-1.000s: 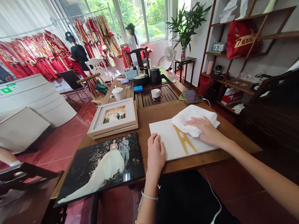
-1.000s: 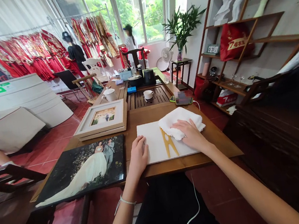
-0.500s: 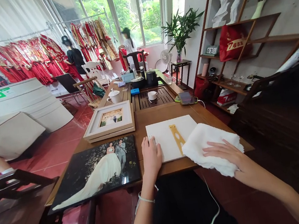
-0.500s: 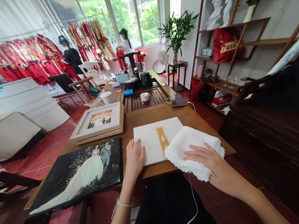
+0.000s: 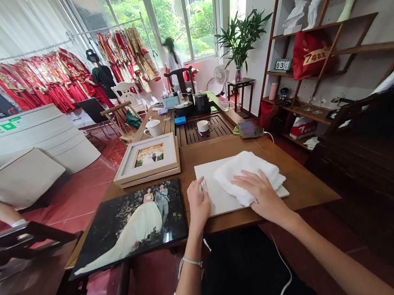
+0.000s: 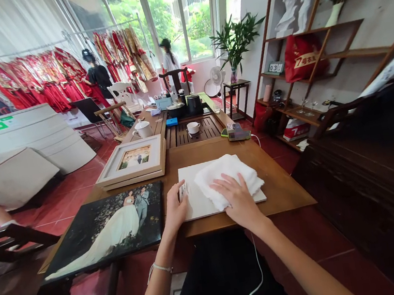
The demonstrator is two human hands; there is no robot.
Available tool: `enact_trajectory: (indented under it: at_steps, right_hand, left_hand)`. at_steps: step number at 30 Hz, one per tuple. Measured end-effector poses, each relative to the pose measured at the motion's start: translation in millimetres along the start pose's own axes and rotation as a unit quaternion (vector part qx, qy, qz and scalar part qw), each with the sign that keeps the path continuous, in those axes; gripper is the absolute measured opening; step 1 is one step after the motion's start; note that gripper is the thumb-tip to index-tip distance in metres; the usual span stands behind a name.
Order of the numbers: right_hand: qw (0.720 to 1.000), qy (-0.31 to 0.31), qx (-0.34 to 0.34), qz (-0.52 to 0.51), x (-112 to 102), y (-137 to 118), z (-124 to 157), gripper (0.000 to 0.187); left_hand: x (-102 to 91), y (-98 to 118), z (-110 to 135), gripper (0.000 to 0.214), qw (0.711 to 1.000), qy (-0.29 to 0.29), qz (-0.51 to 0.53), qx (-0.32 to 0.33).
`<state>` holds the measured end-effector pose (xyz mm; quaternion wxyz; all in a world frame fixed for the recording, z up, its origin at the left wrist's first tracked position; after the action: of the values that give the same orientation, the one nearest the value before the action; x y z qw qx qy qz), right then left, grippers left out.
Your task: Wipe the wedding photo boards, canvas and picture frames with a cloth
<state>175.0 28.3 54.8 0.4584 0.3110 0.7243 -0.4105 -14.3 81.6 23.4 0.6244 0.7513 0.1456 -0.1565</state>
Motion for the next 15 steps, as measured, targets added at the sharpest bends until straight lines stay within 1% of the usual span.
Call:
enact_trajectory:
  at_steps: [2, 4, 6, 8, 10, 13, 15]
  right_hand:
    - [0.999, -0.010, -0.025, 0.024, 6, -17, -1, 0.065]
    - [0.998, -0.014, -0.042, 0.039, 10, -27, 0, 0.055]
    - [0.997, -0.015, -0.056, 0.045, 11, -31, -1, 0.055]
    - [0.996, -0.016, -0.068, 0.051, 11, -31, -2, 0.059]
    - [0.995, -0.014, -0.081, 0.059, 9, -29, -3, 0.058]
    - [0.991, -0.008, -0.104, 0.084, 6, -27, -2, 0.059]
    - [0.987, 0.006, -0.120, 0.103, 2, -25, -1, 0.068]
  left_hand:
    - [-5.0, -2, -5, 0.044, 0.992, -0.011, 0.117, -0.039]
    - [-5.8, -4, -9, 0.038, 0.964, -0.032, 0.247, -0.098]
    - [-4.7, -4, -12, 0.037, 0.928, -0.054, 0.335, -0.154]
    - [-5.7, -3, -14, 0.037, 0.900, -0.058, 0.389, -0.187]
    - [-4.1, -3, -14, 0.037, 0.878, -0.062, 0.424, -0.213]
    - [-1.9, -4, -13, 0.042, 0.857, -0.047, 0.453, -0.240]
    - [-3.7, 0, -13, 0.046, 0.851, -0.022, 0.467, -0.241]
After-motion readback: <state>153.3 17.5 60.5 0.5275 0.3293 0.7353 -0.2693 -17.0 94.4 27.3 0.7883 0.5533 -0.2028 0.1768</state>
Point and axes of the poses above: each hand's wrist, its own z-axis away from the middle knuckle, its own x-axis out of the palm, y = z × x, the point moved 9 cm from there along -z, towards the middle knuckle, and after that the axes turned 11 degrees about -y, right-handed, at the moved point
